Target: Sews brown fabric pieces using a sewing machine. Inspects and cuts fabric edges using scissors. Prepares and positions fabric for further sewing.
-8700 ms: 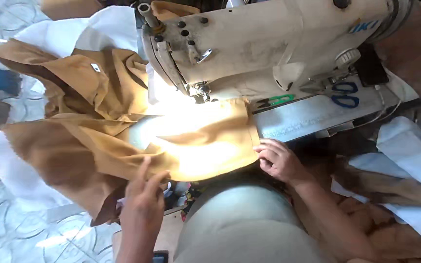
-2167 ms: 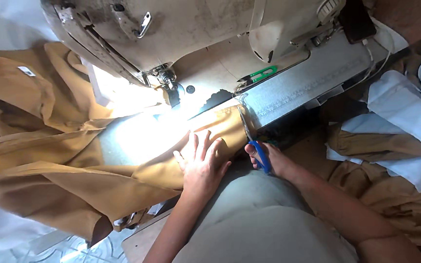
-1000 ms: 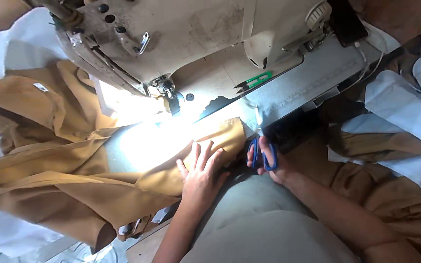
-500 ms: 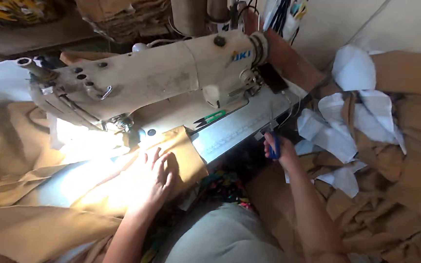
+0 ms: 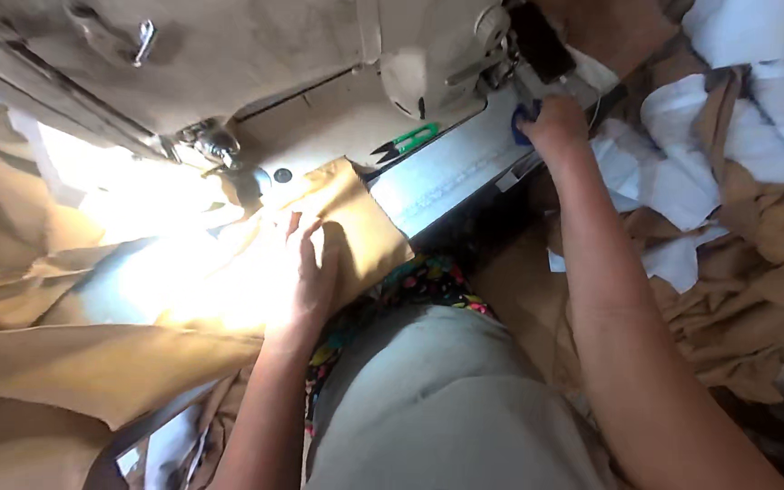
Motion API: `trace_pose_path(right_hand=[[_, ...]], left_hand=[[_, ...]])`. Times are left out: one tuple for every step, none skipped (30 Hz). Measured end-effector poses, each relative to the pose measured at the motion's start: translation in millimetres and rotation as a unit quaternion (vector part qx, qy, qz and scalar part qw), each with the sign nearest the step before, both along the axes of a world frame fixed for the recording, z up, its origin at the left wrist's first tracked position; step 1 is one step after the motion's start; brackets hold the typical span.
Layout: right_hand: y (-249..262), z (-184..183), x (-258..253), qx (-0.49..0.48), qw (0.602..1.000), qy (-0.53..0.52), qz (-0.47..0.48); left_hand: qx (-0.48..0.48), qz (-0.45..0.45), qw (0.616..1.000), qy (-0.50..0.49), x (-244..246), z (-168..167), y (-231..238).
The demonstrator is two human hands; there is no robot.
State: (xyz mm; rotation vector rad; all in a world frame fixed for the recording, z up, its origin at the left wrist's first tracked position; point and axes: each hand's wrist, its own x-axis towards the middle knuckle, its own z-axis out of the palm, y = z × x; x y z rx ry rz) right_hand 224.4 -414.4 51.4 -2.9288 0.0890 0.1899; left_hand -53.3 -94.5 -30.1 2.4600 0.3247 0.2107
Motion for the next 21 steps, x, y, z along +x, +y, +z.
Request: trace_pose_path(right_hand=[[5, 3, -12, 0.012, 1.000, -0.019, 0.020], [12, 8, -32, 0.022, 0.998, -0.025, 0.053], [19, 13, -57, 0.026, 0.994, -0.013, 0.102], [26, 15, -84, 0.028, 0.986, 0.020, 0.163], [34, 10, -112, 0.038, 0.970, 0.078, 0.227], [43, -4, -137, 0.055, 0.944, 0.156, 0.286], [56, -25, -159, 0.077, 0.913, 0.228, 0.329], [71, -50, -177, 0.092, 0.889, 0.276, 0.352], [89, -71, -190, 0.097, 0.878, 0.301, 0.359], [106, -90, -198, 0.101, 0.873, 0.308, 0.364], [118, -109, -200, 0.123, 0.874, 0.291, 0.369], [125, -124, -199, 0.140, 0.882, 0.278, 0.355], [126, -136, -195, 0.153, 0.890, 0.273, 0.330], [123, -147, -192, 0.183, 0.899, 0.268, 0.294], [119, -158, -190, 0.230, 0.901, 0.268, 0.253], [115, -163, -188, 0.283, 0.893, 0.276, 0.216], [111, -168, -186, 0.331, 0.881, 0.280, 0.191], [107, -172, -185, 0.372, 0.868, 0.283, 0.167], [101, -175, -185, 0.391, 0.860, 0.297, 0.140], [91, -182, -183, 0.378, 0.863, 0.311, 0.128], [79, -193, -181, 0.315, 0.884, 0.316, 0.143]], left_hand=[[-0.006, 0.001, 1.000, 0.001, 0, 1, 0], [-0.013, 0.001, 1.000, -0.006, -1, 1, 0], [-0.017, 0.001, 1.000, -0.015, 0, 1, 0], [-0.019, -0.001, 1.000, -0.019, -1, 3, 1], [-0.021, -0.003, 1.000, -0.019, -2, 5, 2], [-0.024, -0.003, 0.999, -0.021, -3, 7, 2], [-0.030, -0.005, 0.999, -0.020, -4, 8, 3], [-0.039, -0.009, 0.999, -0.020, -5, 9, 4], [-0.046, -0.013, 0.999, -0.018, -6, 10, 5], [-0.050, -0.017, 0.998, -0.019, -7, 10, 6], [-0.052, -0.022, 0.998, -0.023, -7, 10, 7], [-0.052, -0.027, 0.998, -0.027, -7, 8, 8], [-0.047, -0.031, 0.998, -0.028, -6, 7, 9], [-0.042, -0.035, 0.998, -0.030, -6, 7, 8], [-0.035, -0.038, 0.998, -0.033, -6, 5, 8], [-0.025, -0.041, 0.998, -0.035, -6, 5, 8], [-0.016, -0.043, 0.998, -0.038, -5, 4, 9], [-0.011, -0.044, 0.998, -0.038, -5, 4, 9], [-0.012, -0.044, 0.998, -0.032, -6, 5, 8], [-0.011, -0.042, 0.999, -0.024, -6, 6, 7], [-0.010, -0.040, 0.999, -0.021, -6, 6, 6]])
